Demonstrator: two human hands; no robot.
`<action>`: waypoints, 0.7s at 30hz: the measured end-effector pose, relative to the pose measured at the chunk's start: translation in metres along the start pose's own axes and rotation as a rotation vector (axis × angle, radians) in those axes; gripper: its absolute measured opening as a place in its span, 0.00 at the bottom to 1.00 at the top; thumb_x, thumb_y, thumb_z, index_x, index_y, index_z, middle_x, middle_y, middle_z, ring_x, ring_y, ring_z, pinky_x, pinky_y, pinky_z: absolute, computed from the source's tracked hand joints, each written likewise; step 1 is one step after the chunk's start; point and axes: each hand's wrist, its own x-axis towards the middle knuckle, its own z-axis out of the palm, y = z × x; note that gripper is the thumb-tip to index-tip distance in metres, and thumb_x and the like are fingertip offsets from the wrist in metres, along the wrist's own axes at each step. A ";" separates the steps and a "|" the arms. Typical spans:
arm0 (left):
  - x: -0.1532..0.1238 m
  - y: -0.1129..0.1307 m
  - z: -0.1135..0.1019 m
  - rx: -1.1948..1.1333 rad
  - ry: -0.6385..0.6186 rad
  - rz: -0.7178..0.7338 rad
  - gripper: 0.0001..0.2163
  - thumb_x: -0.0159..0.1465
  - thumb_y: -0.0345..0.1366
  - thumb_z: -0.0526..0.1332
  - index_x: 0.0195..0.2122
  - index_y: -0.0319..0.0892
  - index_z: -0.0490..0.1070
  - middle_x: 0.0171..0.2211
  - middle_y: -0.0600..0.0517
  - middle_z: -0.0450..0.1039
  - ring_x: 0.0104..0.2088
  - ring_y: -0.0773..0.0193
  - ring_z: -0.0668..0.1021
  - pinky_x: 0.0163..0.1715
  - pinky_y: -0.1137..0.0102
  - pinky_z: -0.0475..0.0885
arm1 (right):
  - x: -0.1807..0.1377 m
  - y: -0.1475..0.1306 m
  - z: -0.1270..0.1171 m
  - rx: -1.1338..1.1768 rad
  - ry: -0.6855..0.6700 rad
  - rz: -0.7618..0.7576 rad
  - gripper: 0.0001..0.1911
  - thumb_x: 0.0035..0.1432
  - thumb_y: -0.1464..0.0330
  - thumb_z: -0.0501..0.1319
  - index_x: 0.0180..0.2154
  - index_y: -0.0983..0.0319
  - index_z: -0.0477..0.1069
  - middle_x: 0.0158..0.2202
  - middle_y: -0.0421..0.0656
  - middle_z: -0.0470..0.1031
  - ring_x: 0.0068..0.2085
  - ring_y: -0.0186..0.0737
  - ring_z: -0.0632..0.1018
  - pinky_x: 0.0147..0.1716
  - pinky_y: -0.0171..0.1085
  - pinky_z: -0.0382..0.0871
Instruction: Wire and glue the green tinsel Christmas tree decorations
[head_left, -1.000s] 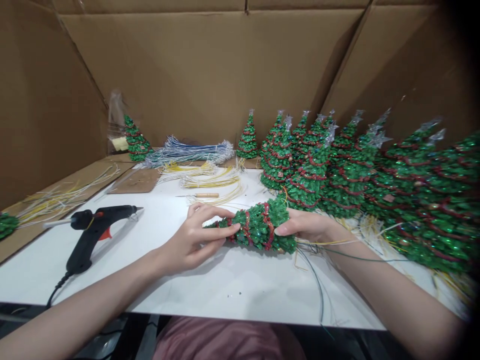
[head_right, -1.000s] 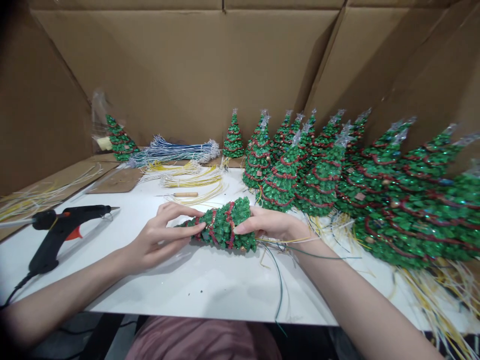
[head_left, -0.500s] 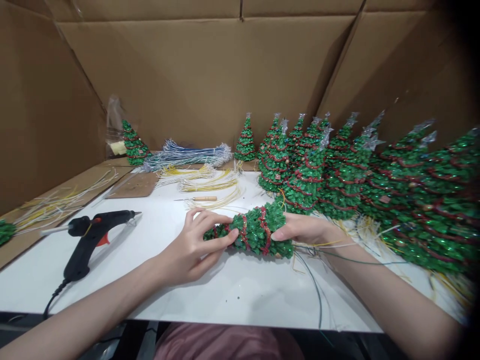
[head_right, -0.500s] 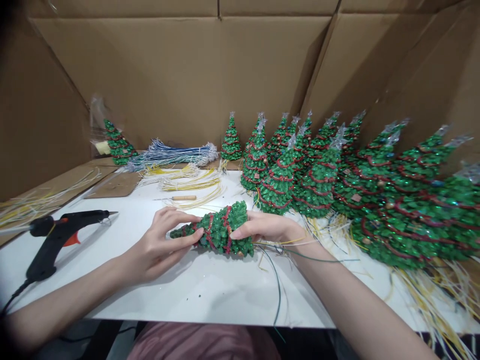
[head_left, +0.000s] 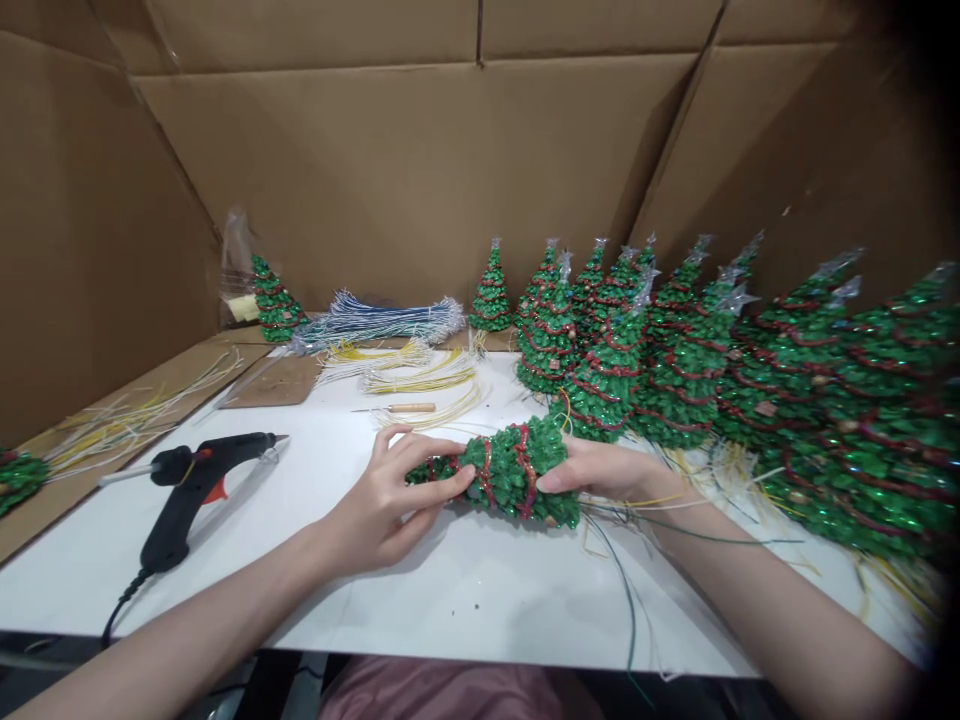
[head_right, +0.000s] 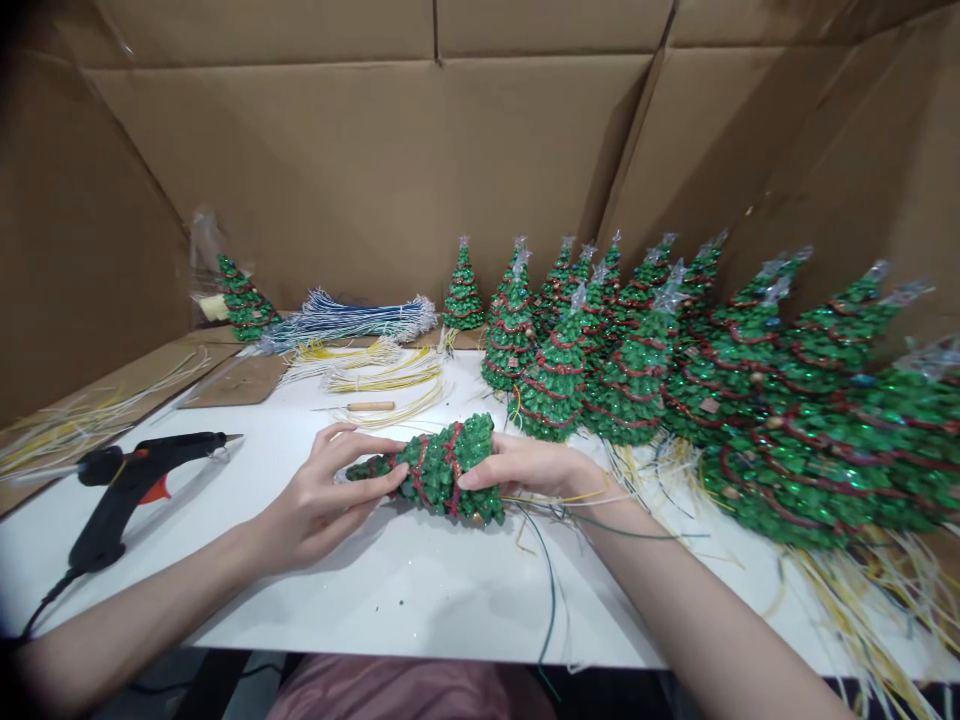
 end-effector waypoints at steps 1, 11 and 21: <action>0.000 0.000 0.000 -0.007 -0.001 -0.001 0.19 0.62 0.25 0.54 0.52 0.47 0.67 0.53 0.44 0.64 0.51 0.56 0.69 0.52 0.52 0.55 | 0.000 0.000 0.001 0.005 0.003 0.000 0.21 0.37 0.65 0.70 0.36 0.64 0.71 0.30 0.39 0.75 0.29 0.33 0.73 0.30 0.33 0.68; -0.001 -0.001 0.000 -0.046 0.015 -0.021 0.19 0.63 0.26 0.53 0.54 0.50 0.66 0.53 0.46 0.66 0.51 0.58 0.69 0.52 0.54 0.55 | -0.002 0.001 0.002 0.005 0.034 0.039 0.25 0.35 0.64 0.71 0.37 0.64 0.69 0.30 0.39 0.74 0.29 0.32 0.73 0.28 0.33 0.68; -0.002 -0.002 0.000 -0.050 0.002 -0.024 0.19 0.63 0.27 0.53 0.54 0.50 0.66 0.54 0.46 0.65 0.51 0.57 0.69 0.52 0.55 0.56 | -0.002 0.000 0.000 -0.082 -0.010 -0.073 0.30 0.34 0.60 0.72 0.40 0.65 0.70 0.33 0.40 0.73 0.32 0.33 0.72 0.32 0.33 0.68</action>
